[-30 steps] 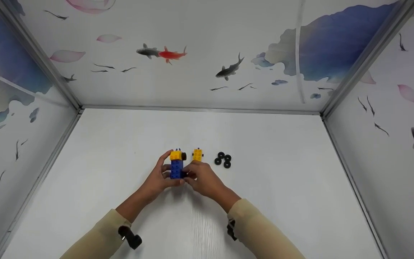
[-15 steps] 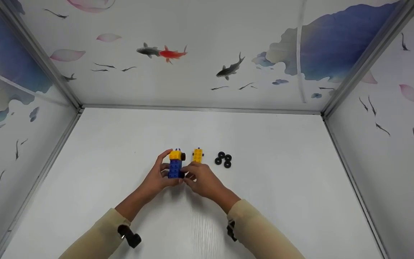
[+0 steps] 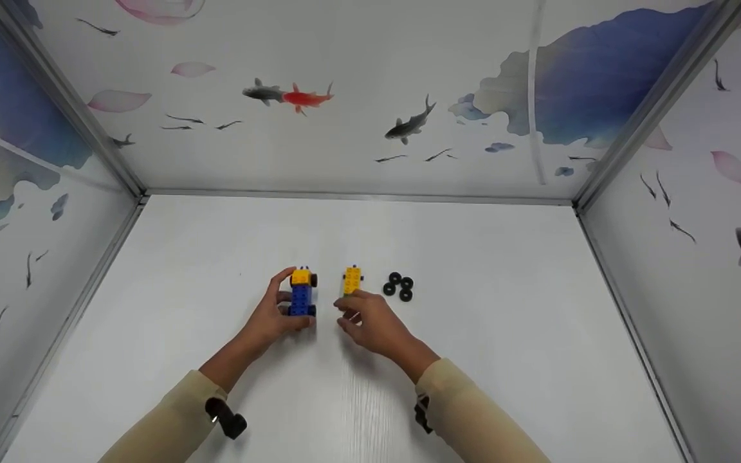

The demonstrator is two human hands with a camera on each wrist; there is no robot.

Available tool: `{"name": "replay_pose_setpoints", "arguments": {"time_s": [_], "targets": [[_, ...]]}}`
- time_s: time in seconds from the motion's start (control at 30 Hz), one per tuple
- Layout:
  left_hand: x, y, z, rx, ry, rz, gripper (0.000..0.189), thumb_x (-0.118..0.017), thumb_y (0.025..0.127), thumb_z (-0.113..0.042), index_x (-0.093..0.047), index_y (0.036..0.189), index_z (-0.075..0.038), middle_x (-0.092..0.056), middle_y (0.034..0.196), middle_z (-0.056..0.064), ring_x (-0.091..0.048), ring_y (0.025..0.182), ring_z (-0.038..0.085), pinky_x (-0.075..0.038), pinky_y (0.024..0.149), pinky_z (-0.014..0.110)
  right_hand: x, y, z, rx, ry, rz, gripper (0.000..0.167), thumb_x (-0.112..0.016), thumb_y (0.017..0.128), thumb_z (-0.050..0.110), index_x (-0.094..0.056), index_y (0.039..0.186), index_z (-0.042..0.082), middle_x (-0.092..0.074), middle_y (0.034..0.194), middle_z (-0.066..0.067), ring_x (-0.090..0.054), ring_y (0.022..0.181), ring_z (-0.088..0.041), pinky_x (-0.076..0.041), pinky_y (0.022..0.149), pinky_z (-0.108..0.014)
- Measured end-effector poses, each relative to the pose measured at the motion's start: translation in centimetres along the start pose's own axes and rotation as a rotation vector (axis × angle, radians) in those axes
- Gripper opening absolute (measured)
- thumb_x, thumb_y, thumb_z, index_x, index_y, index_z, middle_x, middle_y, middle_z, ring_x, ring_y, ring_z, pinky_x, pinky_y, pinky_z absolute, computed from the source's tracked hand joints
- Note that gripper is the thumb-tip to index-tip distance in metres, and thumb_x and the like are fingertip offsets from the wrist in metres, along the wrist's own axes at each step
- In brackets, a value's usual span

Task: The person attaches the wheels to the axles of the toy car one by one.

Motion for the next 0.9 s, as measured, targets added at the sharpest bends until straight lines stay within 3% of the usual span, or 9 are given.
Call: {"name": "replay_pose_setpoints", "arguments": {"time_s": [0.2,0.4,0.73,0.9], "targets": [[0.5,0.0,0.2,0.042,0.082,-0.056,0.117,-0.095,0.085,-0.008,-0.024,0.171,-0.043,-0.054,0.151,0.021,-0.066,0.121,0.034,-0.067,0.095,0.044,0.0,-0.3,-0.7,-0.037,-0.016,0.003,0.029,-0.078,0.102,0.006,-0.078,0.131,0.003,-0.078,0.121,-0.015,-0.078,0.107,-0.025,-0.068,0.093,-0.038],[0.7,0.1,0.4,0.06,0.159,-0.072,0.115,-0.094,0.085,-0.008,-0.025,0.172,-0.04,-0.058,0.147,0.021,-0.066,0.121,0.034,-0.065,0.096,0.046,0.2,-0.7,-1.2,-0.058,-0.022,-0.007,0.027,-0.078,0.102,0.006,-0.078,0.129,0.002,-0.078,0.12,-0.017,-0.078,0.106,-0.025,-0.068,0.092,-0.037],[0.7,0.3,0.2,0.08,0.239,-0.053,0.113,-0.095,0.084,-0.008,-0.028,0.17,-0.039,-0.058,0.153,0.024,-0.065,0.118,0.036,-0.063,0.077,0.035,0.9,-1.1,-1.8,-0.084,-0.018,-0.03,0.029,-0.078,0.102,0.007,-0.078,0.13,0.001,-0.077,0.119,-0.017,-0.078,0.107,-0.024,-0.068,0.092,-0.036],[0.7,0.3,-0.1,0.082,0.304,-0.062,0.113,-0.096,0.083,-0.011,-0.029,0.17,-0.037,-0.058,0.157,0.024,-0.064,0.125,0.038,-0.064,0.084,0.041,1.0,-1.2,-2.1,-0.085,-0.022,-0.035,0.027,-0.078,0.103,0.008,-0.078,0.129,0.002,-0.078,0.117,-0.013,-0.078,0.106,-0.023,-0.068,0.092,-0.035]]}}
Point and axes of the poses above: each hand's wrist, its own y-axis towards the middle knuckle, its own x-axis out of the back of the hand, z = x × y, the point moved 4 cm from there along y, towards the middle knuckle
